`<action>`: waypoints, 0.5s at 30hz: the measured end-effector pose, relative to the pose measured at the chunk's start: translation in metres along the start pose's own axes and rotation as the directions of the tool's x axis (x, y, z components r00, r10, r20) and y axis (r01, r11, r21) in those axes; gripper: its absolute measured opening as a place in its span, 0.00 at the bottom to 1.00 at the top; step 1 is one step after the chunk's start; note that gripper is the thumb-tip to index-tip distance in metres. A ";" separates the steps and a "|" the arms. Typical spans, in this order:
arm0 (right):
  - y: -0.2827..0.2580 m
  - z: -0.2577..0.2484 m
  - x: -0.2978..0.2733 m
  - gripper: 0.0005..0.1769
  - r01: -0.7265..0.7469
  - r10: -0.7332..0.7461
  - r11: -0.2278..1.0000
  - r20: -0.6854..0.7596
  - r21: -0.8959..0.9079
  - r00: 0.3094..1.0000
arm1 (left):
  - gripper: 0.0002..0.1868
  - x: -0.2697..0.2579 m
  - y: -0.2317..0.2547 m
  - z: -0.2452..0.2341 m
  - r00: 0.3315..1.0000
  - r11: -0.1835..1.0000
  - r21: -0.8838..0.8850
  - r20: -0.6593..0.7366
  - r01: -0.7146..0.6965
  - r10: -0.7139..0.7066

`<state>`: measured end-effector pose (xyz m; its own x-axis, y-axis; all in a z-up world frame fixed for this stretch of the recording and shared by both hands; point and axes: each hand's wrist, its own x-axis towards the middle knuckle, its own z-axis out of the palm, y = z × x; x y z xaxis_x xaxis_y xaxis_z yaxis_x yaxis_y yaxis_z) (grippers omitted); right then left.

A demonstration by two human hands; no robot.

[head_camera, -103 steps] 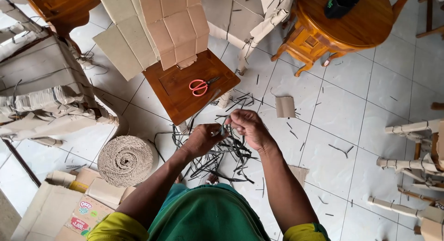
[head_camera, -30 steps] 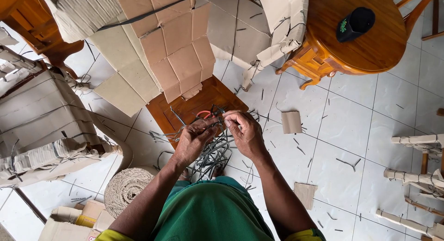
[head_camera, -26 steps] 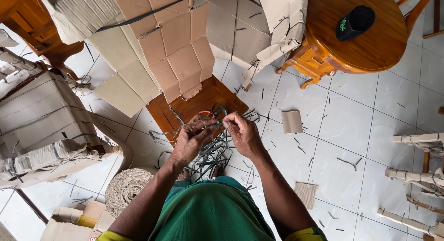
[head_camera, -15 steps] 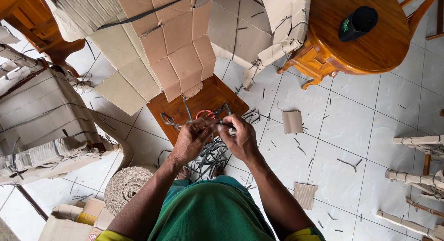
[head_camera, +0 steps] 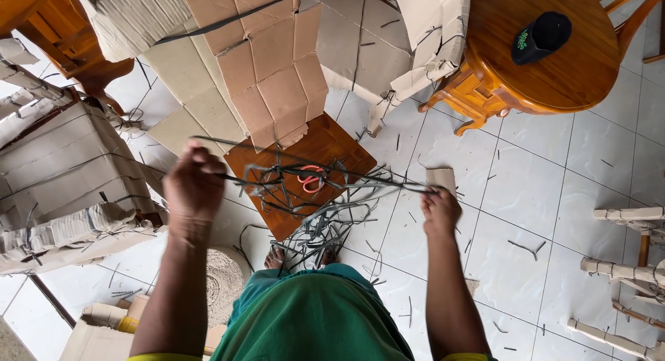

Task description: Tying plastic strings around cardboard-wrapped furniture to secure the packaging for transport.

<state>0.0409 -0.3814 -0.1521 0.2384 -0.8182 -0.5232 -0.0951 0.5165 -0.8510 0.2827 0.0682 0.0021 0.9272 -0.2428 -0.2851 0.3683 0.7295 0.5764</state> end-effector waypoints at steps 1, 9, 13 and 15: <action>0.012 -0.028 0.024 0.06 0.000 0.000 1.000 0.000 0.001 1.000 | 0.09 0.005 0.009 -0.012 1.000 1.000 0.001 0.001 0.000 0.000; 0.014 -0.196 0.092 0.13 -0.054 0.243 0.937 -0.532 0.345 0.811 | 0.17 0.036 0.106 -0.106 0.947 0.921 -0.228 -0.124 -0.316 0.295; -0.003 -0.263 0.093 0.23 0.010 0.333 0.823 -0.497 0.567 0.801 | 0.14 0.016 0.138 -0.088 0.911 0.913 -0.126 -0.204 -0.388 0.359; -0.024 -0.265 0.069 0.23 0.134 0.316 0.831 -0.656 0.540 0.685 | 0.21 0.019 0.148 -0.097 0.898 0.916 0.000 -0.199 -0.400 0.392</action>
<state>-0.1969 -0.5174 -0.1800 -0.5010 -0.5635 -0.6569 0.4745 0.4559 -0.7530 0.3486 0.2335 0.0082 0.9635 0.1956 -0.1826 -0.0338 0.7659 0.6420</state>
